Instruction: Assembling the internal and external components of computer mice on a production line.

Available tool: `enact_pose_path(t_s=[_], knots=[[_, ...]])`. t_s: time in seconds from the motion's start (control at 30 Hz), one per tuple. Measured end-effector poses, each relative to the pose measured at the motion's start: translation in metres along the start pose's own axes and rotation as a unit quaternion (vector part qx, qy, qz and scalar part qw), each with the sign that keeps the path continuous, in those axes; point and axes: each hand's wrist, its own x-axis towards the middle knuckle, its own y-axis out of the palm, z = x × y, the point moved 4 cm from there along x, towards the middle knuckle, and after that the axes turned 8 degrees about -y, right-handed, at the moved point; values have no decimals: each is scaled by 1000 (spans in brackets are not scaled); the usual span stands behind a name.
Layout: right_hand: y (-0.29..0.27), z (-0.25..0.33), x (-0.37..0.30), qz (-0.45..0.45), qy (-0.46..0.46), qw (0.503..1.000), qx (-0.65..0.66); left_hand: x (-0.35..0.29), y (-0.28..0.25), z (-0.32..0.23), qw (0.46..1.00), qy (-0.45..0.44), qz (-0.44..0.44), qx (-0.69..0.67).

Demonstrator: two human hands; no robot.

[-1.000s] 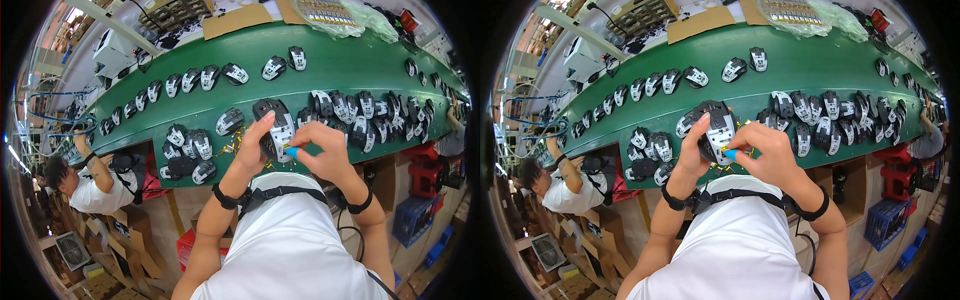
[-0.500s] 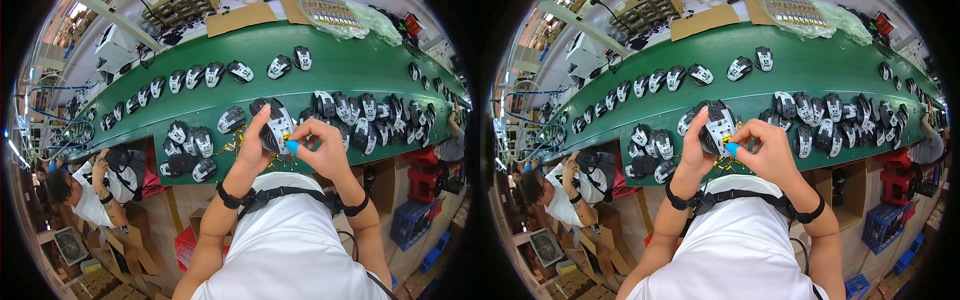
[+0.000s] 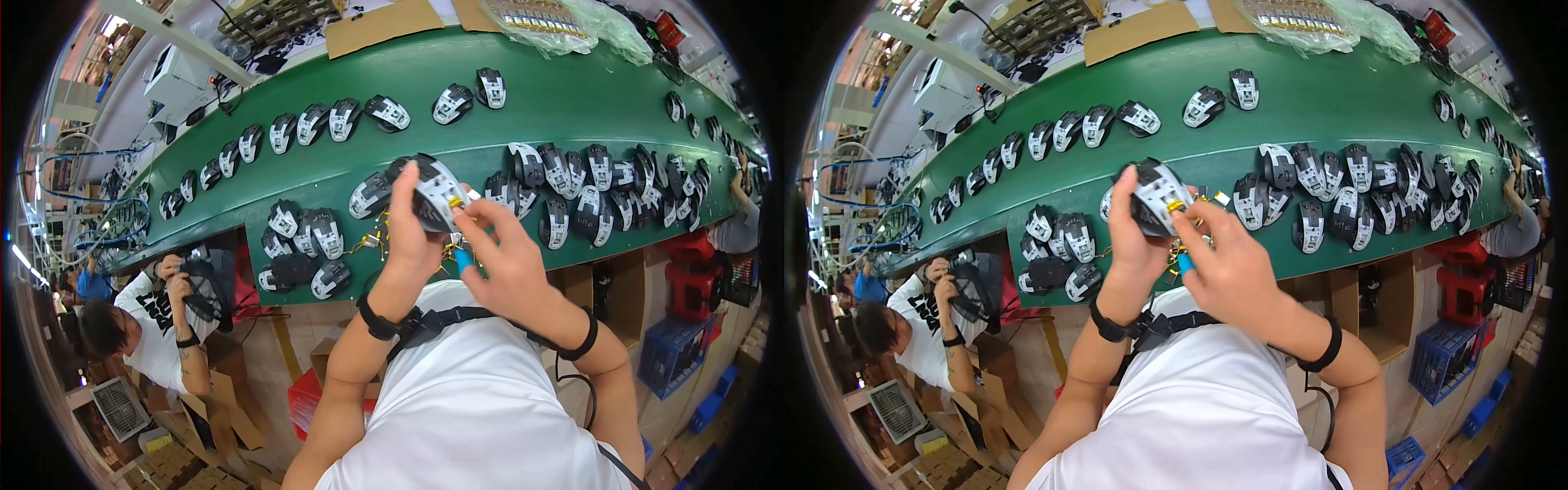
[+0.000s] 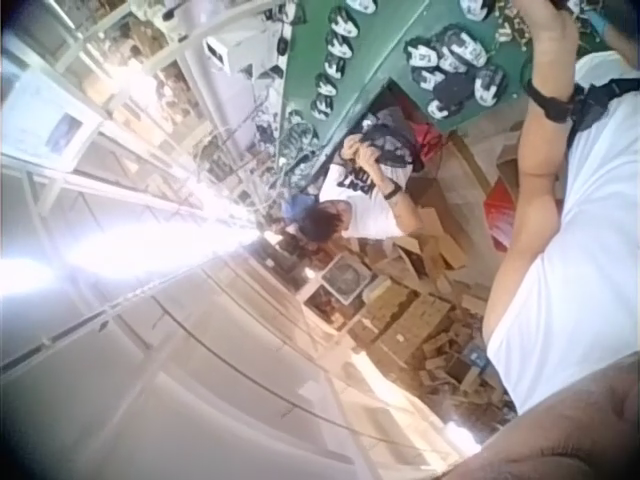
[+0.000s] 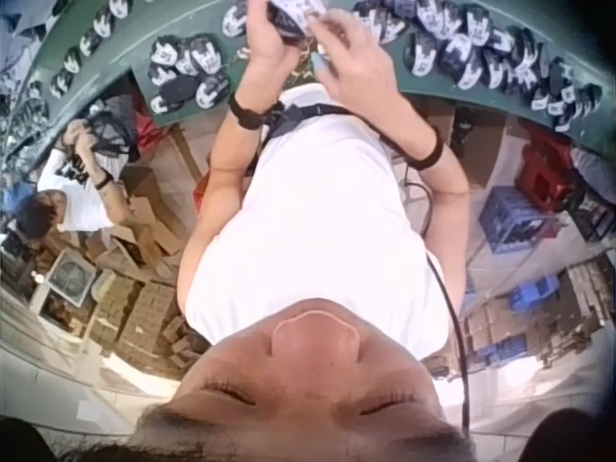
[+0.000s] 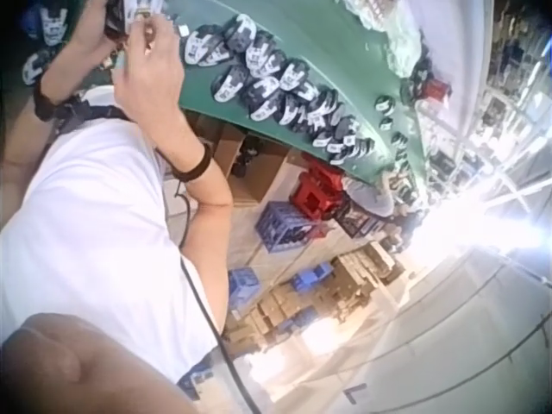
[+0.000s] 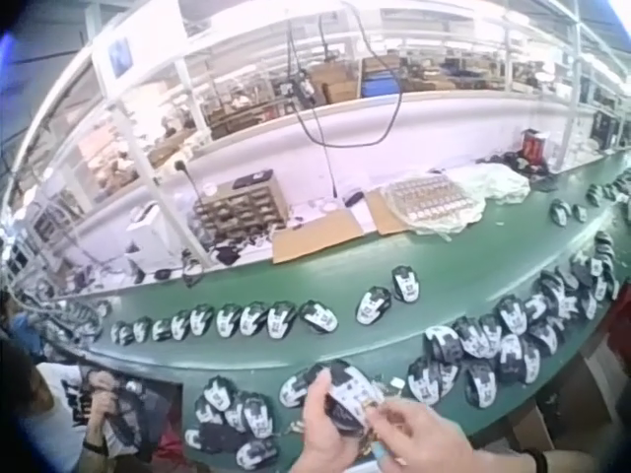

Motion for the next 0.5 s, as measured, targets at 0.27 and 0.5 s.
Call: enact_pose_path(t_s=[0.27,0.5], knots=[[4,-42,0,-93,5,995,44,36,14,7,994,-92,65,2],[-2,-106,30,-11,99,994,-44,107,36,19,979,-164,-21,120]])
